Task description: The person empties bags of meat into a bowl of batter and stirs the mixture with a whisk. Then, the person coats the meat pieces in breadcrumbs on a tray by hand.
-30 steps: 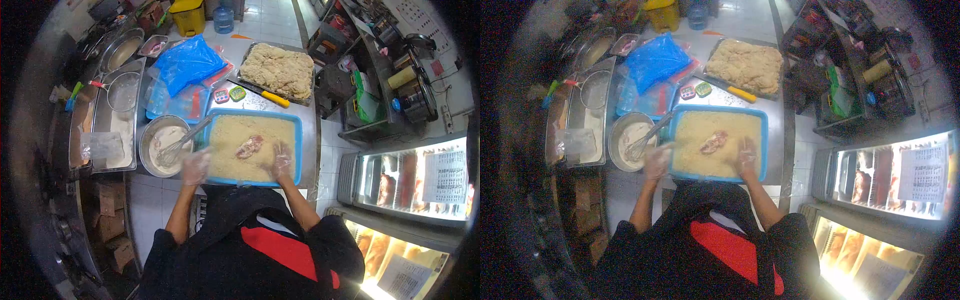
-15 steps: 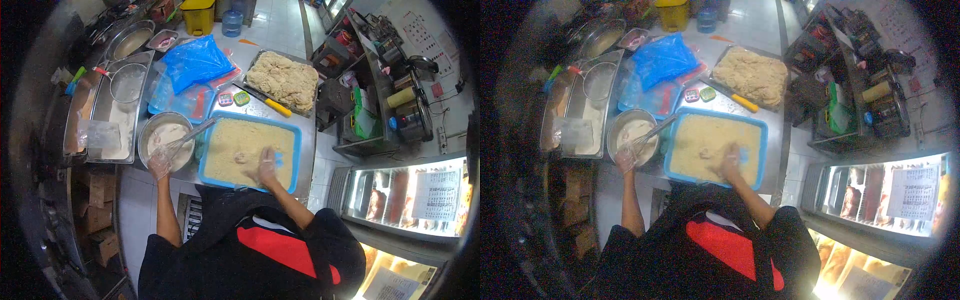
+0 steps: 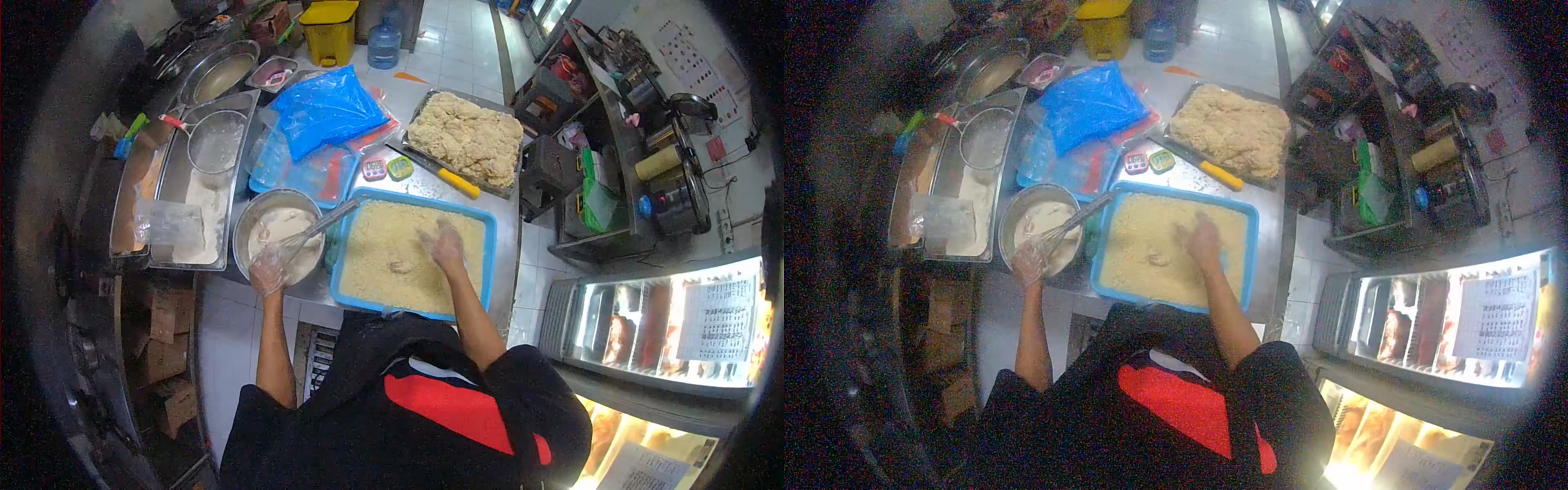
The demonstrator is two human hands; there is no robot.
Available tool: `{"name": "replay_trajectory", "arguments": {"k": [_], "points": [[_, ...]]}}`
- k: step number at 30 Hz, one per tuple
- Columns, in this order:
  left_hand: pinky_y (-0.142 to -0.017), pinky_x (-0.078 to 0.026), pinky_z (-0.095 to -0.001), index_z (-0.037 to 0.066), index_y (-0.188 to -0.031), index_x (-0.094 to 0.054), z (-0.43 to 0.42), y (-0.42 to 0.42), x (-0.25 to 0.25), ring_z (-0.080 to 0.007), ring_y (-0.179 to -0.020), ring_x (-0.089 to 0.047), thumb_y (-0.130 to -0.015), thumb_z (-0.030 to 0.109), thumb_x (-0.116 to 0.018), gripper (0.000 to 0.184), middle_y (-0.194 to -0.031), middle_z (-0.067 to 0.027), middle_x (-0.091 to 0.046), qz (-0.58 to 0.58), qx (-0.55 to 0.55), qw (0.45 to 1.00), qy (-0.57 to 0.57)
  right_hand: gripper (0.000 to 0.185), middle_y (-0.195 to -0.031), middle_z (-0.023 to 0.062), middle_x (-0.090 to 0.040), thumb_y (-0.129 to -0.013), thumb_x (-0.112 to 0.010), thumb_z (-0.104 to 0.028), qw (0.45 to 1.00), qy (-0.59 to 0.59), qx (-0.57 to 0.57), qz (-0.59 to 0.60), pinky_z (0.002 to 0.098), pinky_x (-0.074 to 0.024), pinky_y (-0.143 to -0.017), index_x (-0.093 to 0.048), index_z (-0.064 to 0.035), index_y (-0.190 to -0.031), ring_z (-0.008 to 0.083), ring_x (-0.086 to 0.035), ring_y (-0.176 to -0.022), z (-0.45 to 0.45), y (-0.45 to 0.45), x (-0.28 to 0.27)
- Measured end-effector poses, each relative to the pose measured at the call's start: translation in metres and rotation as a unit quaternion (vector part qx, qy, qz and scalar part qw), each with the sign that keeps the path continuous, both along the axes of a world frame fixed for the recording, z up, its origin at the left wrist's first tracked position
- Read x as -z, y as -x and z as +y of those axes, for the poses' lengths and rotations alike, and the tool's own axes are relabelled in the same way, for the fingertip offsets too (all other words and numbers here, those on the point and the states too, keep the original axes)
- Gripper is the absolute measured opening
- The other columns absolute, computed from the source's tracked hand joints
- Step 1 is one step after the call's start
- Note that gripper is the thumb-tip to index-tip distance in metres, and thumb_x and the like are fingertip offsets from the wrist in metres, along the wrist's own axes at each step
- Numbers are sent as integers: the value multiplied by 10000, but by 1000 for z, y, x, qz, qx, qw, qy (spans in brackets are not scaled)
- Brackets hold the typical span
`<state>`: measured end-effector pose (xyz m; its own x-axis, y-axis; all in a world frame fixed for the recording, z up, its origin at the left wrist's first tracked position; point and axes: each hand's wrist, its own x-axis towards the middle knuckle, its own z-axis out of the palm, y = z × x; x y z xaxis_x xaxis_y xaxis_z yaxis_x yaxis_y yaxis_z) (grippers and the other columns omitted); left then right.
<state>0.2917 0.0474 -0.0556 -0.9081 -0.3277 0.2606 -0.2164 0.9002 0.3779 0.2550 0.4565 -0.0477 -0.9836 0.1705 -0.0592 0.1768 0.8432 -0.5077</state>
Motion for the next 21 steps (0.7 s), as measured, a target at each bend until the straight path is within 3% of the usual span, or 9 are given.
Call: {"name": "replay_trajectory", "arguments": {"k": [2, 5, 7, 8, 10, 12, 14, 17, 21], "points": [[-710, -458, -410, 72, -926, -625, -2, 1, 0, -303, -784, -590, -738, 341, -599, 330, -888, -135, -621, -48, -9, 999, 18, 520, -905, 242, -587, -663, -684, -408, 979, -60, -44, -190, 381, -455, -732, -586, 30, -926, 358, -575, -831, -2, 16, 14], [-692, -459, -420, 68, -931, -619, 1, 10, -9, -299, -780, -591, -736, 332, -598, 328, -868, -131, -617, -126, -46, 991, 5, 609, -871, 250, -577, -589, -731, -431, 973, -60, -119, -187, 403, -442, -732, -562, 37, -941, 360, -568, -817, -10, 12, 45], [-683, -459, -427, 64, -923, -613, 2, 4, -7, -300, -778, -589, -735, 332, -597, 328, -856, -133, -612, -78, -57, 994, -44, 532, -877, 228, -586, -636, -697, -386, 984, -56, -167, 7, 408, -447, -742, -557, 12, -959, 347, -572, -824, 5, -4, 108], [-668, -461, -426, 69, -920, -614, -1, 5, 2, -298, -762, -591, -735, 330, -597, 320, -842, -131, -611, -52, -29, 998, 16, 493, -880, 217, -591, -659, -679, -363, 975, -55, -191, 103, 411, -450, -747, -555, 0, -968, 340, -573, -827, 12, -6, 124], [-640, -467, -426, 80, -916, -616, -12, 7, 29, -294, -729, -594, -735, 325, -595, 305, -813, -128, -610, -2, 19, 991, 134, 487, -954, 206, -573, -656, -692, -321, 989, 44, -142, 16, 400, -436, -780, -540, -8, -996, 332, -552, -895, -1, -6, 32], [-636, -465, -427, 89, -914, -617, -6, 5, 14, -294, -731, -591, -749, 321, -578, 288, -822, -130, -610, -69, -4, 993, 100, 466, -983, 194, -563, -649, -702, -261, 986, 107, -122, 21, 392, -429, -802, -535, -18, -1009, 334, -536, -927, -17, -17, -25], [-629, -463, -425, 106, -915, -618, 5, 2, -12, -292, -727, -589, -777, 319, -539, 266, -828, -125, -610, -91, -21, 996, 14, 435, -966, 181, -563, -639, -710, -185, 973, 127, -134, 140, 386, -429, -811, -539, -28, -1007, 345, -527, -924, -20, -23, -37], [-630, -467, -414, 91, -874, -620, -7, 6, 15, -285, -704, -590, -781, 305, -532, 249, -812, -125, -610, -81, 1, 992, 101, 566, -1073, 170, -534, -622, -726, -302, 960, 114, -216, 139, 413, -378, -867, -514, -22, -1065, 334, -463, -1058, -14, -44, -37], [-621, -464, -410, 69, -837, -624, -3, 7, 8, -280, -696, -586, -783, 260, -528, 222, -784, -118, -608, -46, 8, 995, 86, 866, -1119, 148, -504, -481, -801, -212, 979, -23, -130, 155, 423, -328, -934, -389, -74, -1230, 341, -427, -1078, -13, -68, -9]]}}
